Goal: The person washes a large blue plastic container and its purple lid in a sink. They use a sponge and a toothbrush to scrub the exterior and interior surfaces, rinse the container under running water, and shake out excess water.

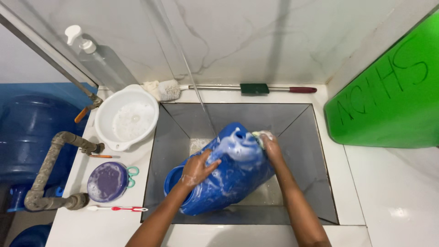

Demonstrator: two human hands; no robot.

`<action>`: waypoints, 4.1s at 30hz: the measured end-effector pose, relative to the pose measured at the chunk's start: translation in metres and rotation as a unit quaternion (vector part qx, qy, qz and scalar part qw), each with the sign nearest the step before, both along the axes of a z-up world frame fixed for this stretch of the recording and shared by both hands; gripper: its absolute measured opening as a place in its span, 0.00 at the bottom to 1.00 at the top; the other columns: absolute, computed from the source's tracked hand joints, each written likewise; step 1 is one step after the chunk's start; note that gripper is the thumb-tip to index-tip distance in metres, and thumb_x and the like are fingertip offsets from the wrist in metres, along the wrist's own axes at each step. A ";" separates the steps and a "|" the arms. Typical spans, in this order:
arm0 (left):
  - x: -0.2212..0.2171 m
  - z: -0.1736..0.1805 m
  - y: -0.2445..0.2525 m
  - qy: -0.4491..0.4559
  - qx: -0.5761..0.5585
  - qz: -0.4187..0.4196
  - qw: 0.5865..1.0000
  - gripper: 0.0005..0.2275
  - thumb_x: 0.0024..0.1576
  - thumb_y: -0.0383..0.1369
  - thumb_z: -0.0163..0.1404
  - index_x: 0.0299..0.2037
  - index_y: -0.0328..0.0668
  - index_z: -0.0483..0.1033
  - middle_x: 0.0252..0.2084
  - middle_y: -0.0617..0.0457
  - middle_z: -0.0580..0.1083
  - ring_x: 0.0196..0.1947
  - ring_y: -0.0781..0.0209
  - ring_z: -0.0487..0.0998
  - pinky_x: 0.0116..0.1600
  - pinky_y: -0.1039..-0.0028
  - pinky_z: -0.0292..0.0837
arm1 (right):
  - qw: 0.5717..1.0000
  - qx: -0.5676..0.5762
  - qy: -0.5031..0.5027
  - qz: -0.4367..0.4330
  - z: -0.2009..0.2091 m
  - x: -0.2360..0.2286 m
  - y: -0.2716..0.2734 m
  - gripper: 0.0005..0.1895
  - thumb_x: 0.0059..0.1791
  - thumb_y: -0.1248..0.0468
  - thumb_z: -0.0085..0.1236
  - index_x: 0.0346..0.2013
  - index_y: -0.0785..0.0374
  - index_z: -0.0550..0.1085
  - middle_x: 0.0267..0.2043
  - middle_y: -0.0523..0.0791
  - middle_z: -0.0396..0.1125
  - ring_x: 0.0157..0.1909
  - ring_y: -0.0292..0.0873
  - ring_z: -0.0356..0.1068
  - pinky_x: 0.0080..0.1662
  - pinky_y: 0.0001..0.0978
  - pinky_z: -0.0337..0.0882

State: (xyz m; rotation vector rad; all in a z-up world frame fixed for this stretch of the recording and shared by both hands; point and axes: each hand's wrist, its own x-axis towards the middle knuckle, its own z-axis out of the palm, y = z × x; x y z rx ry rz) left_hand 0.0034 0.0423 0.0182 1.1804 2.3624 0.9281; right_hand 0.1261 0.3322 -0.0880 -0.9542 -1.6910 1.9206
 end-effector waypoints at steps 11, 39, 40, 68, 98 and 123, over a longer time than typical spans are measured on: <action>-0.026 -0.057 -0.044 0.017 0.097 0.074 0.992 0.23 0.52 0.45 0.62 0.49 0.35 0.78 0.42 0.39 0.80 0.39 0.46 0.83 0.42 0.63 0.77 | 0.898 0.305 -0.014 0.316 -0.103 -0.097 0.045 0.19 0.54 0.60 0.43 0.51 0.67 0.75 0.49 0.53 0.73 0.49 0.50 0.72 0.53 0.41 0.69; -0.105 -0.169 -0.087 -0.164 0.081 0.395 0.900 0.20 0.59 0.49 0.54 0.42 0.35 0.81 0.25 0.48 0.74 0.25 0.58 0.73 0.34 0.65 0.68 | 0.930 0.161 -0.330 0.032 -0.166 -0.070 -0.082 0.25 0.59 0.54 0.39 0.58 0.73 0.69 0.59 0.62 0.68 0.61 0.63 0.69 0.63 0.51 0.67; -0.104 -0.170 -0.085 -0.142 0.105 0.387 0.905 0.20 0.58 0.49 0.55 0.42 0.35 0.81 0.28 0.48 0.77 0.28 0.58 0.76 0.37 0.65 0.70 | 0.923 0.251 -0.293 0.014 -0.172 -0.044 -0.092 0.25 0.58 0.55 0.41 0.58 0.74 0.69 0.60 0.63 0.66 0.62 0.64 0.67 0.64 0.53 0.65; -0.072 -0.091 0.044 -0.096 0.104 0.322 0.936 0.24 0.57 0.39 0.47 0.67 0.54 0.64 0.59 0.30 0.63 0.59 0.36 0.68 0.63 0.56 0.63 | 0.850 0.413 -0.047 0.324 0.091 -0.015 -0.111 0.41 0.38 0.58 0.64 0.65 0.63 0.65 0.69 0.56 0.57 0.70 0.58 0.56 0.68 0.48 0.56; -0.042 -0.051 0.026 -0.093 -0.024 0.154 0.983 0.21 0.54 0.34 0.53 0.50 0.20 0.68 0.42 0.23 0.76 0.46 0.30 0.79 0.53 0.54 0.75 | 0.801 0.591 -0.087 0.044 0.019 -0.073 -0.109 0.38 0.47 0.60 0.56 0.69 0.73 0.57 0.69 0.68 0.52 0.63 0.71 0.54 0.63 0.60 0.55; -0.028 0.018 0.043 0.156 -0.128 -0.245 0.948 0.14 0.52 0.29 0.49 0.49 0.37 0.72 0.38 0.34 0.79 0.39 0.35 0.81 0.44 0.50 0.76 | 0.585 0.365 -0.478 0.545 0.118 0.044 -0.062 0.50 0.45 0.25 0.51 0.44 0.75 0.78 0.45 0.57 0.71 0.52 0.56 0.70 0.53 0.49 0.69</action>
